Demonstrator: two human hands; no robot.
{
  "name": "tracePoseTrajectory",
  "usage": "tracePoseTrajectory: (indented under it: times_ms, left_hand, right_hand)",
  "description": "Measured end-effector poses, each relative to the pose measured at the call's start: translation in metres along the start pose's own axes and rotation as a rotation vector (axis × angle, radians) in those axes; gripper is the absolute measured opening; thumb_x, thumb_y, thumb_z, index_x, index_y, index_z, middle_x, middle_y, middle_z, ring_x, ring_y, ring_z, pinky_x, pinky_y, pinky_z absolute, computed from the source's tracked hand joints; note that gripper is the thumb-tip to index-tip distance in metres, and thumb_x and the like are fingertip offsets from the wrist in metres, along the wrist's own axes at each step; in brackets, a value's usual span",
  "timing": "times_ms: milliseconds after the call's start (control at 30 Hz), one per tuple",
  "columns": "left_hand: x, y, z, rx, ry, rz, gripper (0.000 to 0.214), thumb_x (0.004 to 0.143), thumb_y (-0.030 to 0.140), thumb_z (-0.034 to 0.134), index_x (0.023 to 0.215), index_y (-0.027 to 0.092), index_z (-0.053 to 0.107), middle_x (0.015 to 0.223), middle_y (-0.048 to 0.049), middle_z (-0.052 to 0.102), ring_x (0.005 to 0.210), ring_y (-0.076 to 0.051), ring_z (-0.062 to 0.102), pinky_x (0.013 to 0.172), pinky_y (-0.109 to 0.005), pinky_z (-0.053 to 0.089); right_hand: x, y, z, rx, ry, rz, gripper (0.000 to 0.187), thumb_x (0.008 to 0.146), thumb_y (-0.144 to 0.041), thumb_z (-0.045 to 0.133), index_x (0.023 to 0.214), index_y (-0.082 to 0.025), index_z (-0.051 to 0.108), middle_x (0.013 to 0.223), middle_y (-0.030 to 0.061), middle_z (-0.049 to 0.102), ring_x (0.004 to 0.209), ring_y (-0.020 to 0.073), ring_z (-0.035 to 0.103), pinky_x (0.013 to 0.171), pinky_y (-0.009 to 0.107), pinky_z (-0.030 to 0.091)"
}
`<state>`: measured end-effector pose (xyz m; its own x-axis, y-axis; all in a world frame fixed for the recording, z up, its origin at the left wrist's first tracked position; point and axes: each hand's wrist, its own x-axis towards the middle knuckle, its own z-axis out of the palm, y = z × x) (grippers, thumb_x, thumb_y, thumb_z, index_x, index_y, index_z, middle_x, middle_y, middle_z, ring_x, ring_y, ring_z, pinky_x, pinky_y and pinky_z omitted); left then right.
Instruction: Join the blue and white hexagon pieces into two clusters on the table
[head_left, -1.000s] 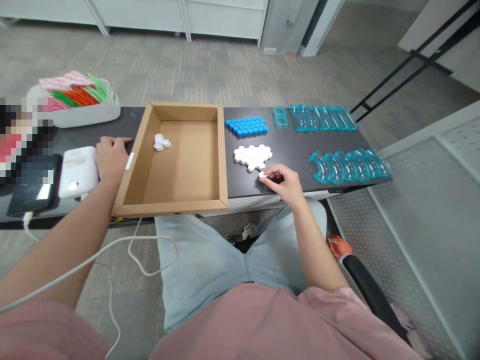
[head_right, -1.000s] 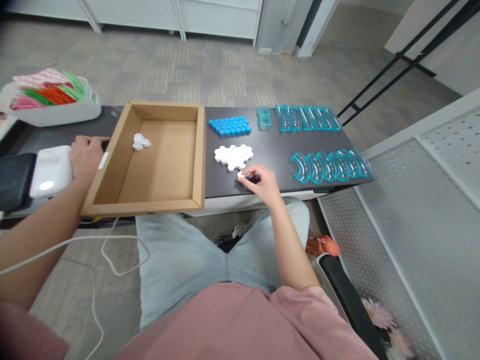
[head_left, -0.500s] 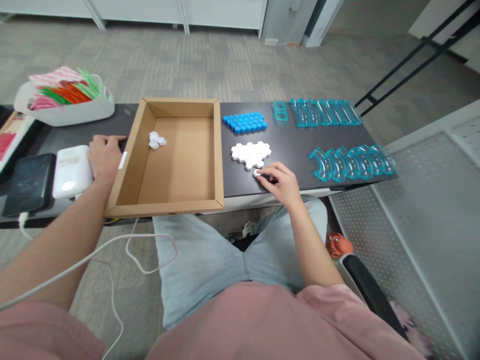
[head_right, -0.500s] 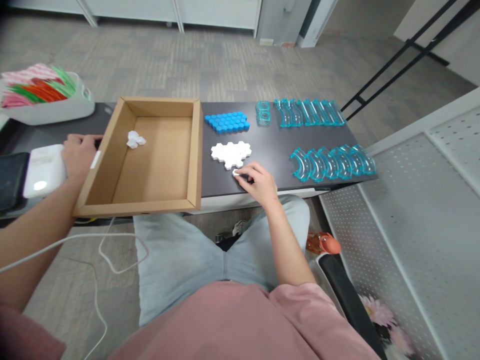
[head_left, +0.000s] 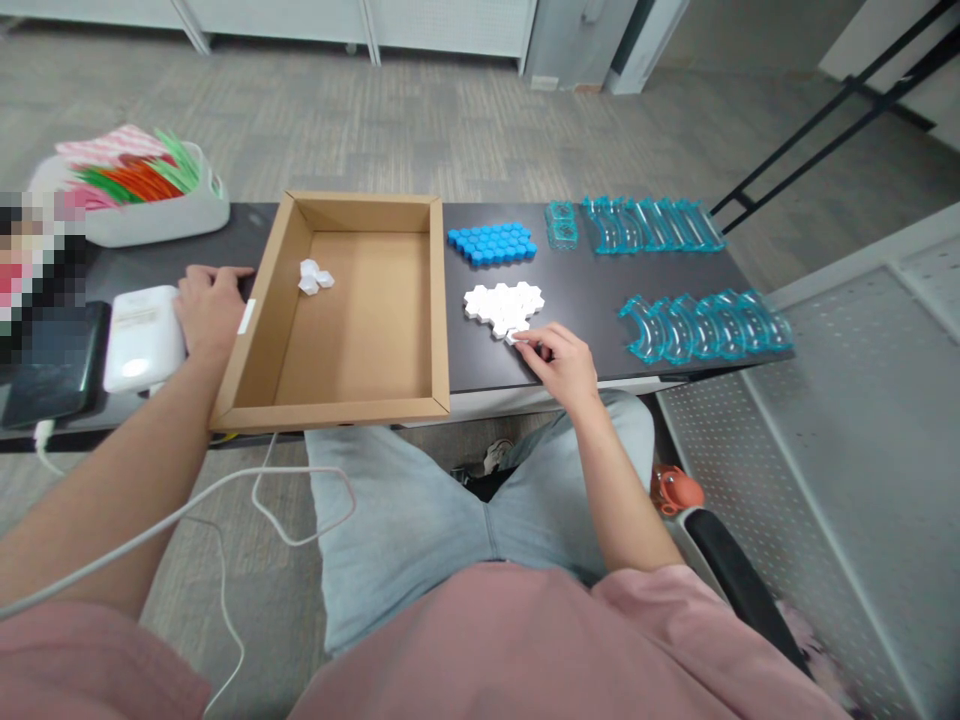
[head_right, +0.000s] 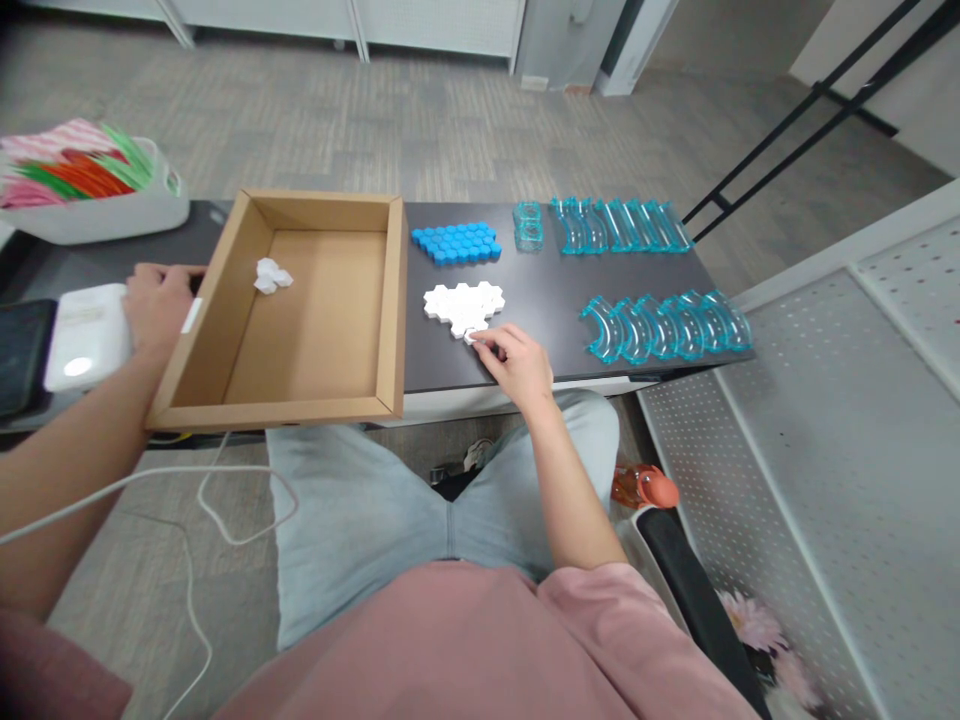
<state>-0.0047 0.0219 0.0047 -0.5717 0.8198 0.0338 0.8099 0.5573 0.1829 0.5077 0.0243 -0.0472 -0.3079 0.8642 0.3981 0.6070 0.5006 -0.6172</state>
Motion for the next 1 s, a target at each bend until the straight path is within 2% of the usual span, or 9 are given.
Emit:
tracePoseTrajectory:
  times_ms: [367, 533, 700, 1000]
  left_hand:
    - [0.0002, -0.0007, -0.0011, -0.038, -0.021, 0.008, 0.07, 0.11, 0.034, 0.044, 0.172, 0.011, 0.067, 0.172, -0.029, 0.053, 0.156, -0.045, 0.048, 0.136, -0.06, 0.04]
    - [0.0014, -0.0029, -0.001, -0.026, -0.012, 0.019, 0.066, 0.113, 0.036, 0.044, 0.17, 0.014, 0.069, 0.171, -0.0287, 0.055, 0.154, -0.046, 0.051, 0.134, -0.062, 0.044]
    - [-0.0009, -0.0021, -0.0012, -0.037, -0.006, 0.025, 0.067, 0.113, 0.036, 0.043, 0.171, 0.014, 0.067, 0.173, -0.0287, 0.054, 0.157, -0.046, 0.049, 0.135, -0.062, 0.041]
    - [-0.0013, -0.003, -0.0001, -0.082, 0.011, 0.04, 0.067, 0.112, 0.036, 0.043, 0.169, 0.013, 0.069, 0.171, -0.0284, 0.056, 0.151, -0.044, 0.049, 0.134, -0.061, 0.04]
  right_hand:
    - [0.0024, -0.0018, 0.0015, -0.013, 0.0, 0.028, 0.023, 0.113, -0.033, 0.075, 0.123, -0.03, 0.095, 0.096, 0.005, 0.078, 0.072, 0.0207, 0.058, 0.076, 0.036, 0.052]
    - [0.0019, -0.0011, 0.001, 0.013, 0.059, 0.043, 0.022, 0.107, -0.032, 0.077, 0.127, -0.029, 0.088, 0.101, 0.0037, 0.078, 0.068, 0.0202, 0.056, 0.078, 0.039, 0.057]
    - [0.0025, -0.0008, 0.0017, -0.001, 0.107, 0.055, 0.031, 0.099, -0.027, 0.079, 0.13, -0.027, 0.081, 0.115, 0.0059, 0.08, 0.067, 0.0193, 0.057, 0.083, 0.041, 0.061]
    - [0.0019, 0.002, 0.0037, -0.014, 0.08, 0.05, 0.037, 0.096, -0.025, 0.078, 0.133, -0.026, 0.078, 0.115, 0.0065, 0.082, 0.069, 0.0209, 0.058, 0.082, 0.042, 0.061]
